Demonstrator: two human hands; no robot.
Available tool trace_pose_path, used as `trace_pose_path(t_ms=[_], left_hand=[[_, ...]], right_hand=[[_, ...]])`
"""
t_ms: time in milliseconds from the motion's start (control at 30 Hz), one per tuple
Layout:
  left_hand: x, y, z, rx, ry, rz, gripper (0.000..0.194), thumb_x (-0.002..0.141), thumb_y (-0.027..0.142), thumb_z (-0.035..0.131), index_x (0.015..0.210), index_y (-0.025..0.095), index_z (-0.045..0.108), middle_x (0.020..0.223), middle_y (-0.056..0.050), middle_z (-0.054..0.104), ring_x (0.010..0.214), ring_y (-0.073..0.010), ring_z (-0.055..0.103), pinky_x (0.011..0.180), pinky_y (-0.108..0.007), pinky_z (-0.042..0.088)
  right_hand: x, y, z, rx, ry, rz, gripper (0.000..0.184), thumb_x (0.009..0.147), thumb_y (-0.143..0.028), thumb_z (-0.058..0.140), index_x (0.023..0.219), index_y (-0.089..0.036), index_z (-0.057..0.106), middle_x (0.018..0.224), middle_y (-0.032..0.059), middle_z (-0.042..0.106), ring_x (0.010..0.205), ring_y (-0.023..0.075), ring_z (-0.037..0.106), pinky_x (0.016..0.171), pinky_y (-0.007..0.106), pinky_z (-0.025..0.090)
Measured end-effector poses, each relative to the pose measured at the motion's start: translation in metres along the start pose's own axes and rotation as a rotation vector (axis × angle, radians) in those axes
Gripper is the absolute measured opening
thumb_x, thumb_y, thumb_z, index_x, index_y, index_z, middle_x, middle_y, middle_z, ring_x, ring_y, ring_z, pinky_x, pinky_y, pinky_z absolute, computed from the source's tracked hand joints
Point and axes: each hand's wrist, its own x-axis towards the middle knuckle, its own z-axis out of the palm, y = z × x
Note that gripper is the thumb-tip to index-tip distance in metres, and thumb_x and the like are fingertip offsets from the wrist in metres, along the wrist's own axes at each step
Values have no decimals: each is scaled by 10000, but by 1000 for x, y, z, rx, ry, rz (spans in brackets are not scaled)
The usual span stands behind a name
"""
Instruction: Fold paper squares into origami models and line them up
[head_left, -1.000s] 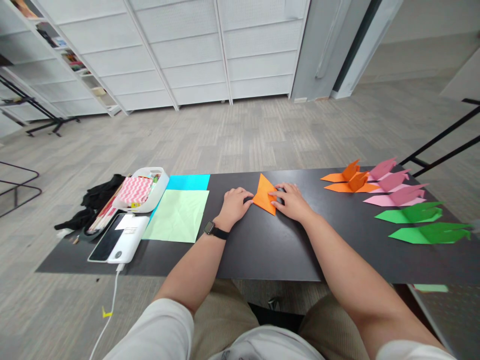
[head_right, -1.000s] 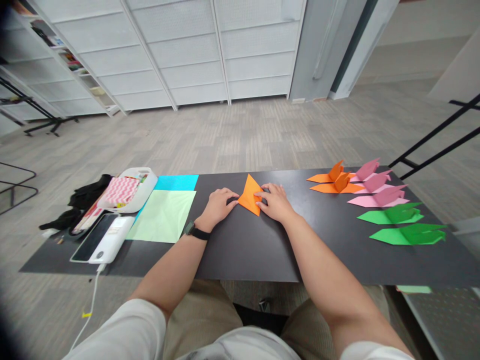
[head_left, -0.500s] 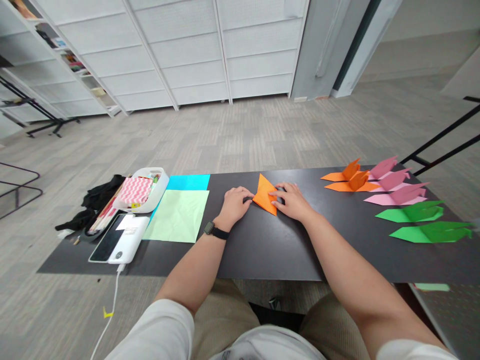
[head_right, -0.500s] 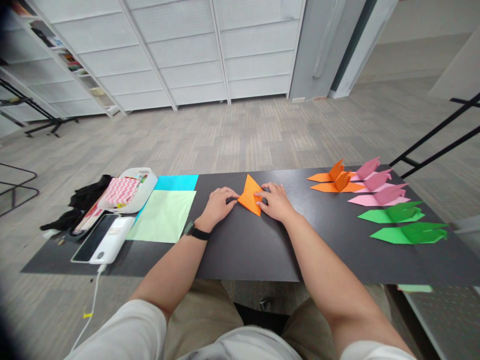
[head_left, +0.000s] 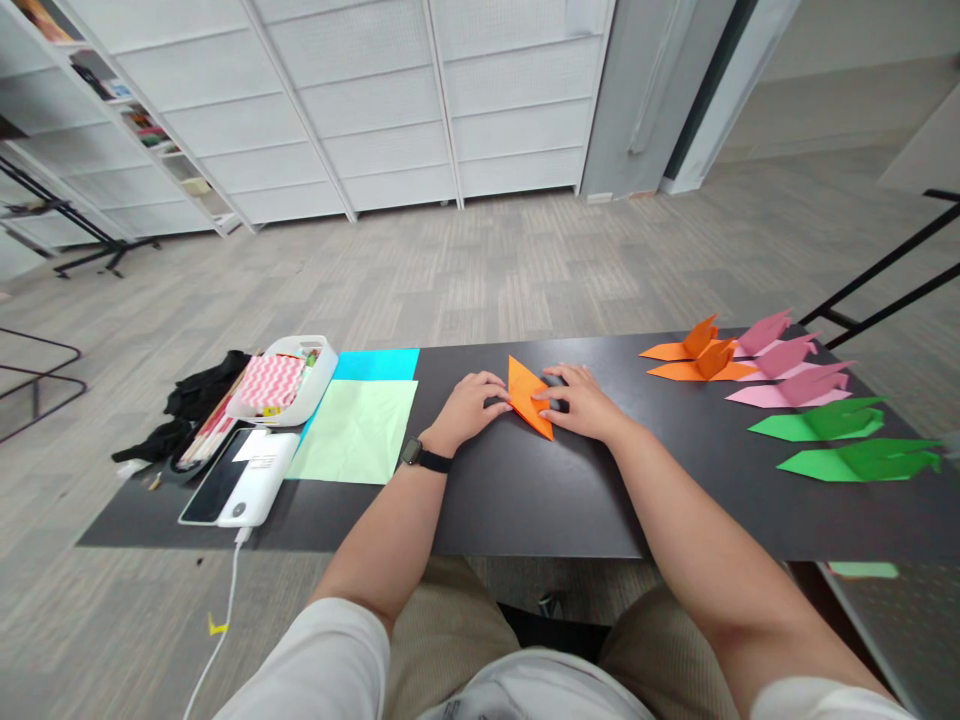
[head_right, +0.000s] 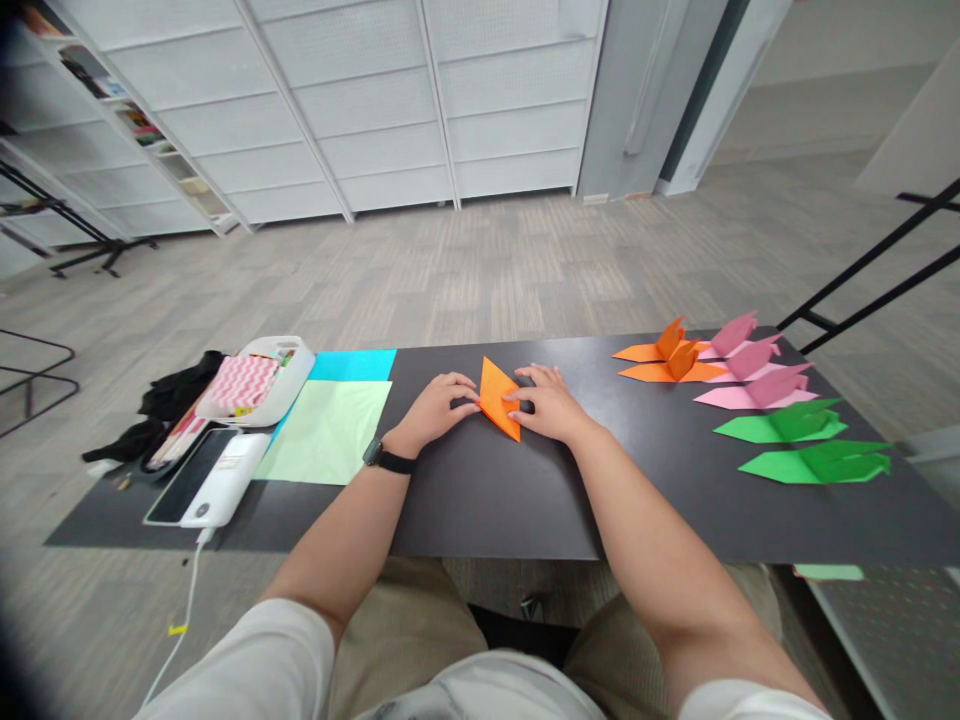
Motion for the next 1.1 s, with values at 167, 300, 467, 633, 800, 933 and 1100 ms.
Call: trace_pose_path(t_ms=[167,300,467,633,800,933,1100], left_hand=[[-1,2,2,3,2,-34,107,979,334,735,1007,260,808,1260,-47,713,1213,-235,634,1145,-430,461],[0,5,4,3,19,-52,94,962,327,752,990,241,779,1241,-52,715,1199,-238,636,1132,-432,467],[1,6,10,1,45,-78,85,934,299,780,943,225,739,1220,-48,705,1189,-239,635,1123,-437,466],[3,10,17,32,68,-116,87,934,292,776,937,227,718,1225,-50,690,1204,-245,618,1137,-460,450],[6,10,23,70,74,-149,100,933,301,776,949,228,710,1230,-55,675,1217,-250,605,1149,-472,437],[7,10,27,90,93,-161,127,929,319,782,964,233,695,1205,-56,669,1214,-255,605,1145,-477,438],[8,12,28,111,114,-181,137,947,323,760,1024,238,685,1165,-58,679,1177,-263,613,1121,-475,460]], right_hand=[[-1,-7,-1,30,-24,-34,250,908,-359,787,1152,-376,837,1527,83,573,1535,409,421,1253,772,232],[-1,-11,-1,32,-32,-49,205,937,-328,752,1112,-384,843,1506,65,590,1528,397,433,1250,763,261],[1,-14,0,23,-31,-46,202,909,-298,780,1085,-376,841,1457,53,616,1503,391,463,1252,754,280],[1,-16,2,23,-13,-63,175,900,-289,782,1046,-369,838,1420,60,625,1472,373,490,1239,753,299],[2,-18,2,44,10,-62,299,867,-277,806,1156,-350,791,1370,73,634,1392,339,552,1238,732,314],[2,-20,4,43,9,-68,380,880,-258,778,1243,-370,757,1376,72,623,1405,335,536,1241,729,305],[1,-19,8,3,-18,-51,374,924,-271,733,1271,-406,772,1444,81,587,1460,354,479,1237,771,260]])
